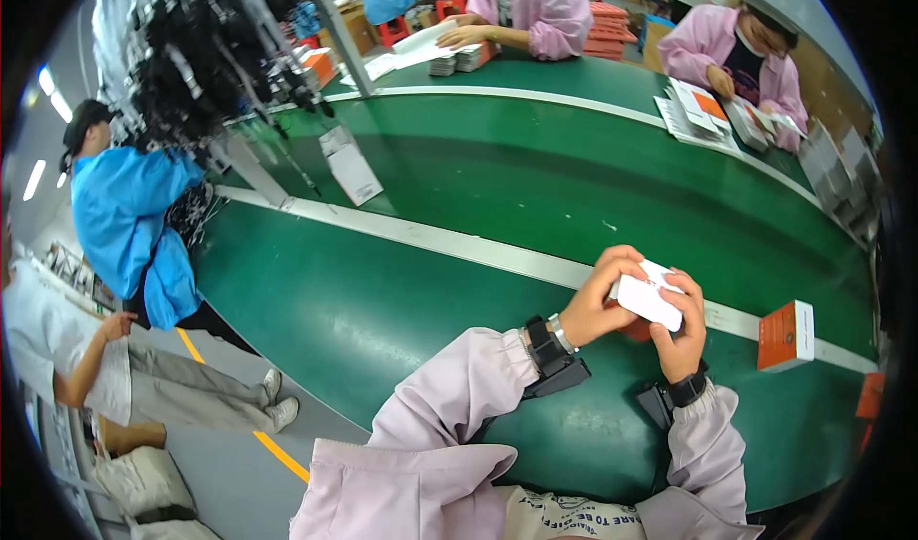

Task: The person picks up a white box, inserts a small white object, and closes the box before placing it back on the conveyor belt, repeating the process a second time.

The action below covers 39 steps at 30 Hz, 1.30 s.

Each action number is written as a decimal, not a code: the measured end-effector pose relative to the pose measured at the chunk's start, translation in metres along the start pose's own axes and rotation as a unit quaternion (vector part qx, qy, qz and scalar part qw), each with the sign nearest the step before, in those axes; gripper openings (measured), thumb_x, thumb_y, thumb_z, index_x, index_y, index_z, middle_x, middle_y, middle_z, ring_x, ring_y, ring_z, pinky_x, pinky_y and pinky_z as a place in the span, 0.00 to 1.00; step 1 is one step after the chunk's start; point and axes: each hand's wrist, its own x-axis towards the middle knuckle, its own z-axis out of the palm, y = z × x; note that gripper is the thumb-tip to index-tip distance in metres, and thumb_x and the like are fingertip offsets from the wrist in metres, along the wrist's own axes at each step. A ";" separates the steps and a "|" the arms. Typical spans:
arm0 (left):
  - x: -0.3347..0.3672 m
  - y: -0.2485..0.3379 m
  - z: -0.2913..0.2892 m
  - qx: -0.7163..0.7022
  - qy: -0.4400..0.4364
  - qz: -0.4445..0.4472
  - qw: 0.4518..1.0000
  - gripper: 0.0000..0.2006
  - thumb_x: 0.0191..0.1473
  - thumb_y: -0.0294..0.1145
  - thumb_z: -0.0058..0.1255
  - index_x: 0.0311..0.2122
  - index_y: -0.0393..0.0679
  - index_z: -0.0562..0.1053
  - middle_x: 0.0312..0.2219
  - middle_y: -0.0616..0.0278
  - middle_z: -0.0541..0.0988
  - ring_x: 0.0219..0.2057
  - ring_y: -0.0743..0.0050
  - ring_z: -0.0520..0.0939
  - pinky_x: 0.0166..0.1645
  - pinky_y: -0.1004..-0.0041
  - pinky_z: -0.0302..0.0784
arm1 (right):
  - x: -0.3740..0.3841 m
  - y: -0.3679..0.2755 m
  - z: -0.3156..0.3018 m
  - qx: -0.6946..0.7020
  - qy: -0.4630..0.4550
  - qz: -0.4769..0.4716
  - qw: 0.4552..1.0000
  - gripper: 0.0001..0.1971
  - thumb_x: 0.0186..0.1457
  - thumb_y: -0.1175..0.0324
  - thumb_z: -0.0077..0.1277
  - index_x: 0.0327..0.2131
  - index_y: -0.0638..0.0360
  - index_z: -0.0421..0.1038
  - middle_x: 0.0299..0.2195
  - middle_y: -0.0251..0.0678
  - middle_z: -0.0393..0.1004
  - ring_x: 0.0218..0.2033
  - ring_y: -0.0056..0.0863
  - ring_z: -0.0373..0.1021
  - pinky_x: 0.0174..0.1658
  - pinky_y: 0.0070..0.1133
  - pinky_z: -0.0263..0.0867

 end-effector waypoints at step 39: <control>-0.033 -0.011 -0.157 0.106 0.460 -0.115 0.874 0.16 0.42 0.27 0.49 0.38 0.43 0.61 0.33 0.64 0.66 0.33 0.77 0.68 0.38 0.77 0.64 | -0.069 0.045 -0.150 -0.296 0.197 0.117 0.927 0.08 0.48 0.76 0.42 0.35 0.62 0.61 0.46 0.42 0.58 0.49 0.35 0.53 0.51 0.26 0.46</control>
